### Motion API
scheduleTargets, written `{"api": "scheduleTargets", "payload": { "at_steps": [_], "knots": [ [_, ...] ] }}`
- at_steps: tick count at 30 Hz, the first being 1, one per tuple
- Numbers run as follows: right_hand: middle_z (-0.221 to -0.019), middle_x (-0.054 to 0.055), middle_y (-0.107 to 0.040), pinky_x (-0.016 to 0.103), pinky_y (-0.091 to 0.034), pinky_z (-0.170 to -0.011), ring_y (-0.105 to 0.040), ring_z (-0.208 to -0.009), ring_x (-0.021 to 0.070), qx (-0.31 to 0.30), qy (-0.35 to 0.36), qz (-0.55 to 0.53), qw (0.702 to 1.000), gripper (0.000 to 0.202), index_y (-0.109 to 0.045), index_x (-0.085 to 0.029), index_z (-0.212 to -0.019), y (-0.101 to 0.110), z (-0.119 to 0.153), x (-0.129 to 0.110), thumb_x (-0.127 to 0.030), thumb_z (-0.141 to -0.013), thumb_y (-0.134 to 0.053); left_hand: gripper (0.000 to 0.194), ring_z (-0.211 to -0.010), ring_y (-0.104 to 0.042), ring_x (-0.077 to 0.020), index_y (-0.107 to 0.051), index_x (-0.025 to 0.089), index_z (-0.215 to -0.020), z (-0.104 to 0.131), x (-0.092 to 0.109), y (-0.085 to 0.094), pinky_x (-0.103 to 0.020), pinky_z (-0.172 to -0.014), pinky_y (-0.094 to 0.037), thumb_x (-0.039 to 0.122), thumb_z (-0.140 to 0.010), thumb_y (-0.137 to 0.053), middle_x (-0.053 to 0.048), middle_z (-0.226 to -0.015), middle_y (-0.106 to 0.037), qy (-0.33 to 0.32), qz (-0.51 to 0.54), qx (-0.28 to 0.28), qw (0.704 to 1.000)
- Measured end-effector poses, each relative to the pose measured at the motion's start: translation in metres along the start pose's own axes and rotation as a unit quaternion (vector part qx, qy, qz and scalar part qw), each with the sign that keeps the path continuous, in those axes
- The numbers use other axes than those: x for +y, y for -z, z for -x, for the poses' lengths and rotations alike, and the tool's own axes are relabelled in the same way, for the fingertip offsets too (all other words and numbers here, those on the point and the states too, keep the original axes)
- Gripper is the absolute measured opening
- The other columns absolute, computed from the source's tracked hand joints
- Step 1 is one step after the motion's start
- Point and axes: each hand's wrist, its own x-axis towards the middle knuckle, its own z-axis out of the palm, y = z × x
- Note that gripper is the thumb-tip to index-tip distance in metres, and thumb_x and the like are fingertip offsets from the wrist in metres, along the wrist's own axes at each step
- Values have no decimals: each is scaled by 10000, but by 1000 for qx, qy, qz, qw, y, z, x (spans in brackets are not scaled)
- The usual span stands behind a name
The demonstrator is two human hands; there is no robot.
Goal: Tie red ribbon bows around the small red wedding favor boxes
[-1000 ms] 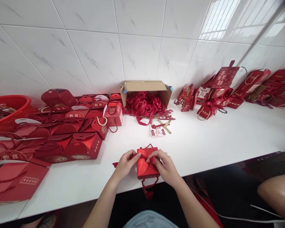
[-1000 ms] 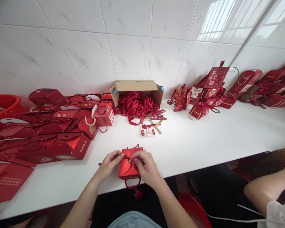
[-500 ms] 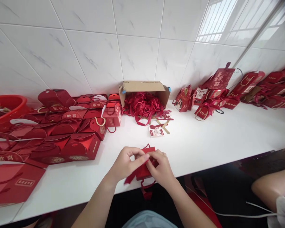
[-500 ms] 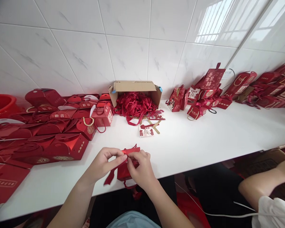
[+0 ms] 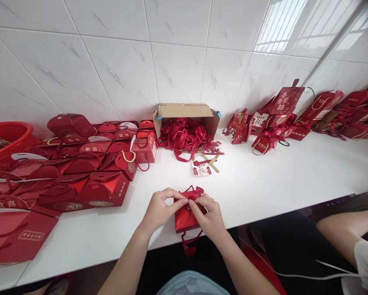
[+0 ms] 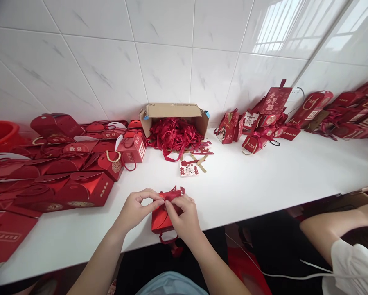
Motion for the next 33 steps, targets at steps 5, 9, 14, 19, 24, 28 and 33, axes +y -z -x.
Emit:
{"api": "scheduleTargets", "payload": {
  "at_steps": [5,9,14,19,24,28,33],
  "knots": [
    [-704,-17,-671,280,-492,-676,-652,-693,162,69,-56,-142,986,137,-463,-232,-849,-9,7,2,-261,-851,-597,119,-882,-633,-163,-656,214,-796,15,-9,-8,-289,-846,-477,284,-860,-583,-19,-882,-678,-47,1,38,998],
    [-692,-20,-625,269,-493,-642,-627,-662,149,93,-24,-92,991,130,-483,-224,-833,-11,6,5,-247,-840,-610,50,-907,-617,-162,-596,207,-778,17,-12,-16,-294,-861,-477,220,-819,-622,-20,-897,-642,-84,-23,50,995],
    [-821,40,-633,303,-515,-699,-629,-762,166,97,64,-9,993,84,-649,-202,-882,-8,4,9,-188,-864,-568,139,-878,-621,-154,-574,209,-709,16,-18,-24,-290,-839,-489,95,-787,-575,-11,-843,-630,-104,-31,95,989],
    [-862,59,-542,303,-523,-634,-583,-716,160,97,100,49,989,128,-719,-193,-923,-3,8,12,-209,-843,-620,159,-893,-636,-171,-559,208,-674,16,-18,-30,-304,-831,-509,84,-774,-567,-24,-843,-657,-115,-31,133,984],
    [-951,92,-528,372,-534,-763,-573,-857,208,92,68,96,989,135,-725,-204,-896,0,12,10,-209,-851,-598,176,-910,-640,-172,-563,213,-676,19,-15,-32,-301,-829,-513,81,-792,-548,-26,-853,-672,-127,-47,141,981],
    [-1093,118,-539,478,-474,-897,-513,-1054,276,76,33,136,987,160,-731,-239,-884,0,14,6,-193,-847,-582,178,-916,-643,-167,-562,213,-691,20,-14,-33,-300,-839,-510,86,-812,-531,-28,-870,-680,-127,-39,139,981],
    [-1363,115,-446,524,-355,-1045,-392,-1293,311,41,-48,55,996,136,-713,-228,-839,-2,13,9,-237,-845,-578,112,-932,-641,-171,-540,207,-741,18,-14,-34,-315,-872,-501,133,-824,-552,-31,-885,-680,-86,2,134,987]
  ]
}}
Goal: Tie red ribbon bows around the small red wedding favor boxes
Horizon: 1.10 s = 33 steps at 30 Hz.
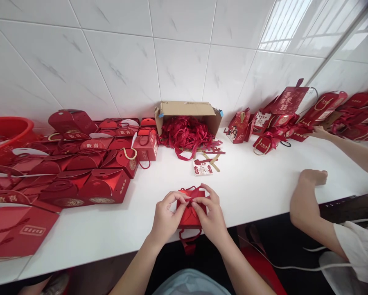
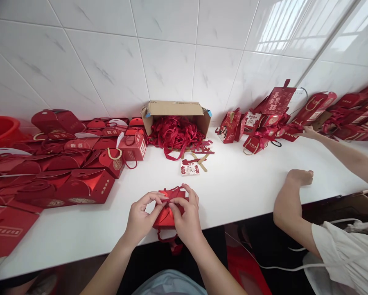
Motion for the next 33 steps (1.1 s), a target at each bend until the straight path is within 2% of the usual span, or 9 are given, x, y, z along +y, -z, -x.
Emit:
{"api": "scheduleTargets", "payload": {
  "at_steps": [5,10,16,19,22,24,26,30,33],
  "knots": [
    [-1421,120,-409,503,-304,-1091,-356,-1345,298,-14,-48,-55,997,163,-685,-205,-807,-1,-1,4,-307,-853,-565,97,-864,-634,-161,-501,202,-757,-2,2,-2,-300,-826,-501,165,-824,-560,-18,-826,-651,32,8,-6,999],
    [-1364,136,-473,490,-319,-1084,-352,-1354,295,-34,-53,-82,995,187,-656,-198,-767,1,-2,1,-325,-862,-555,157,-829,-630,-151,-443,206,-721,-3,6,-1,-296,-817,-496,179,-836,-547,-18,-832,-653,24,3,-24,999],
    [-1396,127,-448,477,-350,-1071,-366,-1348,299,-53,-49,-94,993,192,-689,-201,-783,3,-2,1,-334,-857,-572,168,-838,-638,-160,-437,208,-707,-4,4,-4,-309,-817,-500,158,-829,-541,-22,-835,-655,7,-10,-28,1000],
    [-1421,124,-426,459,-382,-1052,-430,-1304,296,-50,-50,-110,991,202,-700,-200,-781,3,-2,3,-353,-849,-586,82,-893,-641,-168,-506,212,-860,-6,1,-7,-332,-866,-496,174,-824,-569,-26,-888,-661,8,-14,-7,1000],
    [-1404,127,-444,469,-361,-1070,-459,-1278,293,-30,-74,-136,987,225,-693,-200,-786,3,-2,4,-387,-847,-584,255,-970,-614,-186,-503,217,-1043,-6,1,-7,-363,-907,-487,187,-810,-602,-46,-978,-639,-19,-26,49,998],
    [-1393,127,-454,491,-336,-1085,-446,-1288,304,-19,-88,-147,985,229,-693,-201,-791,3,-2,3,-402,-836,-593,192,-995,-587,-204,-556,217,-986,-4,2,-5,-380,-909,-481,173,-805,-600,-55,-984,-630,-65,-54,42,996],
    [-1390,129,-456,508,-330,-1085,-434,-1297,316,-12,-93,-152,984,233,-703,-203,-799,3,-1,2,-411,-827,-602,114,-1008,-565,-220,-623,218,-906,-2,3,-3,-395,-910,-474,173,-803,-608,-61,-975,-644,-96,-88,3,991],
    [-1383,129,-467,507,-365,-1062,-456,-1279,318,-3,-86,-146,986,245,-730,-211,-825,4,3,2,-419,-836,-600,80,-989,-566,-232,-710,241,-849,-1,2,-2,-404,-876,-496,221,-808,-644,-59,-940,-688,-86,-95,-7,992],
    [-1323,122,-522,465,-425,-1019,-482,-1256,292,-1,-83,-149,985,275,-737,-222,-873,9,5,5,-424,-876,-551,95,-977,-573,-233,-731,245,-789,-4,0,1,-407,-867,-504,234,-820,-642,-56,-891,-709,-72,-82,-26,994]
  ]
}}
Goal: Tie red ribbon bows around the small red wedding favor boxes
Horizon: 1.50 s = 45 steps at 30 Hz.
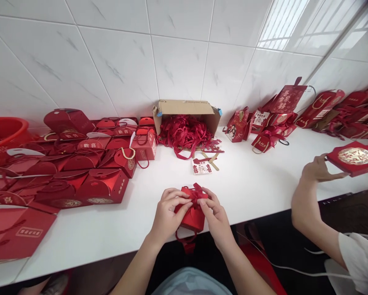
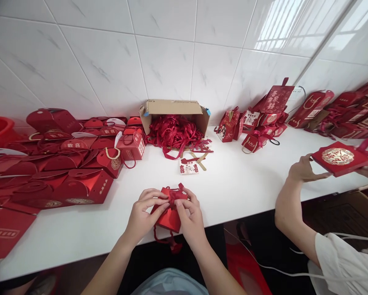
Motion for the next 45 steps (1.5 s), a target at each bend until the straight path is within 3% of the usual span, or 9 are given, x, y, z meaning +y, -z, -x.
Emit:
{"api": "scheduleTargets", "payload": {
  "at_steps": [5,10,16,22,28,33,40,45],
  "knots": [
    [-1269,106,-548,454,-420,-1013,-495,-1233,274,2,18,39,999,258,-722,-238,-873,11,3,3,-414,-888,-534,107,-989,-576,-226,-735,245,-813,-4,3,7,-392,-879,-505,211,-825,-635,-57,-901,-713,-15,6,-64,998],
    [-1265,98,-542,526,-333,-1036,-466,-1237,296,33,67,131,989,162,-672,-247,-880,13,8,0,-352,-867,-549,86,-990,-596,-221,-703,230,-825,-2,5,8,-391,-901,-497,200,-828,-623,-62,-931,-705,-20,17,-52,998],
    [-1339,75,-488,573,-308,-990,-390,-1283,335,-9,73,241,968,147,-691,-287,-866,10,13,-12,-345,-868,-556,58,-1046,-578,-222,-651,214,-810,3,4,9,-394,-930,-486,176,-822,-609,-69,-993,-679,-18,16,-59,998],
    [-1313,94,-505,551,-297,-1033,-405,-1275,327,-14,81,192,978,119,-702,-262,-807,3,13,-11,-367,-805,-647,91,-1071,-562,-218,-673,207,-859,6,-1,6,-398,-935,-488,157,-827,-603,-79,-1032,-666,-40,5,-63,997],
    [-1315,95,-515,529,-289,-1079,-447,-1260,312,18,12,73,997,145,-711,-237,-795,-8,14,-3,-375,-758,-687,142,-1062,-575,-218,-703,221,-903,9,-7,2,-396,-914,-509,146,-827,-610,-74,-1023,-680,-63,17,-38,997],
    [-1381,97,-455,515,-310,-1080,-424,-1288,319,12,-18,9,1000,183,-742,-240,-863,-13,15,0,-377,-794,-642,119,-1041,-595,-217,-719,226,-887,9,-11,0,-400,-910,-516,166,-809,-652,-65,-1006,-702,-41,37,-19,998],
    [-1259,97,-570,476,-375,-1037,-507,-1212,279,-28,33,30,999,237,-754,-257,-850,-2,12,0,-352,-885,-539,67,-986,-613,-210,-738,236,-743,6,-10,2,-363,-856,-535,183,-770,-708,-39,-905,-736,-6,55,-9,998],
    [-993,85,-658,343,-495,-846,-617,-959,202,-46,109,80,990,163,-707,-217,-940,13,0,-3,-254,-876,-562,80,-945,-599,-187,-714,222,-773,-2,-4,16,-326,-850,-514,176,-815,-664,-26,-835,-720,-54,31,-88,994]
  ]
}}
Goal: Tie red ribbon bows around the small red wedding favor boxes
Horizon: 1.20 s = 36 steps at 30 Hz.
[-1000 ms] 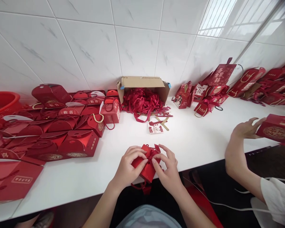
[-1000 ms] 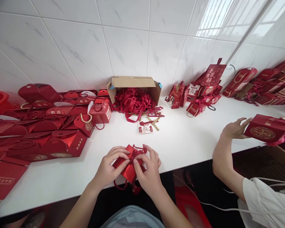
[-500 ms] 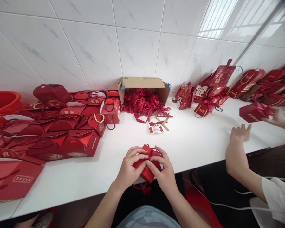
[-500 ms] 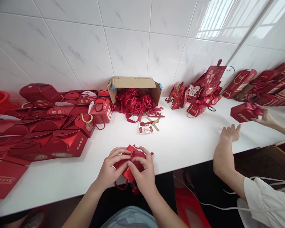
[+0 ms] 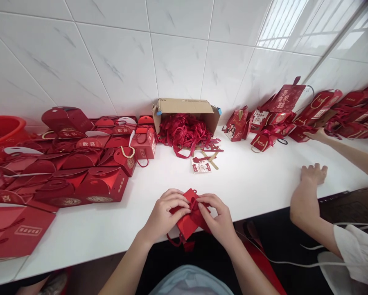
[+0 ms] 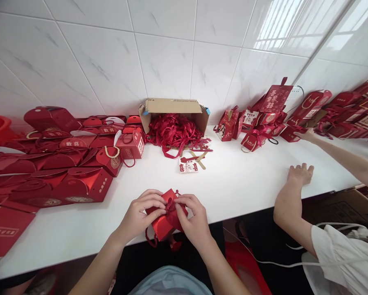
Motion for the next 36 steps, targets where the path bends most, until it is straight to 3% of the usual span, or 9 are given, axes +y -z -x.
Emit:
{"api": "scheduleTargets", "payload": {
  "at_steps": [5,9,11,13,15,20,25,30,36],
  "knots": [
    [-880,49,-673,286,-499,-748,-617,-795,160,-81,15,67,994,179,-681,-205,-1004,27,-5,-15,-208,-878,-555,76,-901,-583,-173,-666,199,-786,-5,4,16,-323,-842,-479,183,-849,-626,-21,-817,-698,-45,-59,-60,995],
    [-803,-1,-689,256,-503,-696,-620,-702,144,-286,-17,79,955,378,-591,-264,-1228,55,-7,-40,-272,-852,-625,67,-879,-590,-172,-656,199,-798,-8,9,21,-332,-844,-462,185,-853,-621,-16,-814,-698,-72,-90,-87,989],
    [-883,17,-710,275,-499,-752,-642,-777,161,-334,-6,107,936,324,-617,-285,-1212,63,-14,-47,-311,-892,-576,66,-884,-597,-176,-659,202,-805,-10,11,22,-335,-853,-461,187,-854,-618,-17,-819,-705,-77,-94,-95,988],
    [-1005,47,-707,306,-480,-827,-641,-892,184,-296,4,143,944,279,-658,-272,-1156,66,-23,-48,-309,-940,-484,69,-894,-603,-177,-660,203,-812,-12,12,23,-335,-866,-462,182,-856,-612,-18,-825,-710,-75,-92,-100,988],
    [-1016,62,-705,309,-474,-814,-639,-877,183,-260,-6,167,951,307,-652,-248,-1162,65,-31,-44,-285,-960,-424,75,-913,-605,-174,-658,204,-820,-12,13,24,-330,-880,-465,165,-856,-606,-17,-833,-713,-69,-81,-103,989],
    [-632,-27,-634,240,-416,-577,-525,-531,118,-337,-42,155,928,322,-558,-237,-1239,60,-34,-42,-313,-938,-472,117,-947,-601,-164,-648,200,-811,-7,9,22,-290,-862,-482,98,-832,-597,-25,-854,-683,-31,-44,-94,994],
    [-603,-56,-548,230,-412,-608,-512,-576,107,-334,-49,46,940,315,-540,-214,-1182,58,-30,-48,-368,-907,-545,117,-903,-600,-161,-658,205,-831,-5,8,20,-297,-844,-488,106,-829,-596,-31,-863,-660,-20,-36,-86,995],
    [-695,-36,-530,244,-425,-634,-494,-647,112,-237,-33,12,971,234,-574,-213,-1047,54,-32,-44,-354,-863,-608,112,-888,-604,-172,-659,209,-833,-4,10,19,-324,-841,-492,114,-822,-600,-38,-866,-667,-18,-39,-75,996],
    [-839,38,-610,315,-517,-713,-597,-794,177,-98,-56,7,994,243,-567,-202,-951,55,-36,-27,-429,-865,-577,117,-940,-606,-191,-615,204,-821,5,2,12,-345,-847,-502,91,-809,-586,-53,-876,-673,-3,5,-28,1000]
  ]
}}
